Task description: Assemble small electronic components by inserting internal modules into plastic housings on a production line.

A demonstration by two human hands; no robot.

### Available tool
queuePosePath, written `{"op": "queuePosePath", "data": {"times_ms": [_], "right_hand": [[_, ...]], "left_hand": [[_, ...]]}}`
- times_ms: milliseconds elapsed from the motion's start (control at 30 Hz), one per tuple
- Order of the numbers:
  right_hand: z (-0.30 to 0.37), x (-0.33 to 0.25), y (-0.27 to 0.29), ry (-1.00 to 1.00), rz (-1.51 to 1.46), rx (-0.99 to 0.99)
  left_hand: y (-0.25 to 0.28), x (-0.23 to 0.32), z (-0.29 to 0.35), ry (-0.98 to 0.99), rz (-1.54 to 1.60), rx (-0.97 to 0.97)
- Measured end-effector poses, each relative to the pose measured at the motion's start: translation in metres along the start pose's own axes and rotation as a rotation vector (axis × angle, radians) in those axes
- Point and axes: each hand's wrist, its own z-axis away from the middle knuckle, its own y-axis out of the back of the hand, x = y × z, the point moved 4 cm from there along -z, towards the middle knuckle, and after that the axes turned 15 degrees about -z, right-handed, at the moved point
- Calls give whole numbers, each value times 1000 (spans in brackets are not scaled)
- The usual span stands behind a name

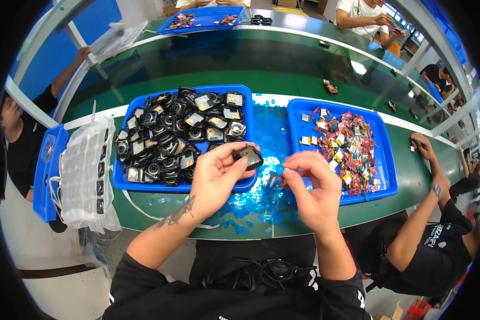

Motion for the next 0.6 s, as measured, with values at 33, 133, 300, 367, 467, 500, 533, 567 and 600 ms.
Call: {"op": "queuePosePath", "data": {"times_ms": [33, 133, 300, 367, 467, 500, 533, 567, 600], "right_hand": [[2, 3, 1, -46, -9, 28], [-1, -5, -15, -84, 112, -36], [-7, -12, -22, 46, 330, -17], [-6, -15, -25, 7, 323, -6], [-7, -15, -28, -13, 324, -4], [-8, -14, -29, 8, 331, -16], [-8, -14, -28, 7, 333, -12], [-8, -13, -27, -8, 312, -6], [-8, -13, -27, -22, 292, 1]], "left_hand": [[-1, -2, 0, 30, 40, -56], [-7, 0, 3, 46, 150, -174], [-11, 2, 6, -2, 64, -264], [-14, 6, 7, -23, 67, -268], [-15, 6, 8, -56, 42, -277], [-14, 5, 8, -69, 13, -278], [-14, 5, 8, -67, 13, -282], [-13, 5, 8, -73, -8, -285], [-13, 5, 8, -79, -30, -287]]}}
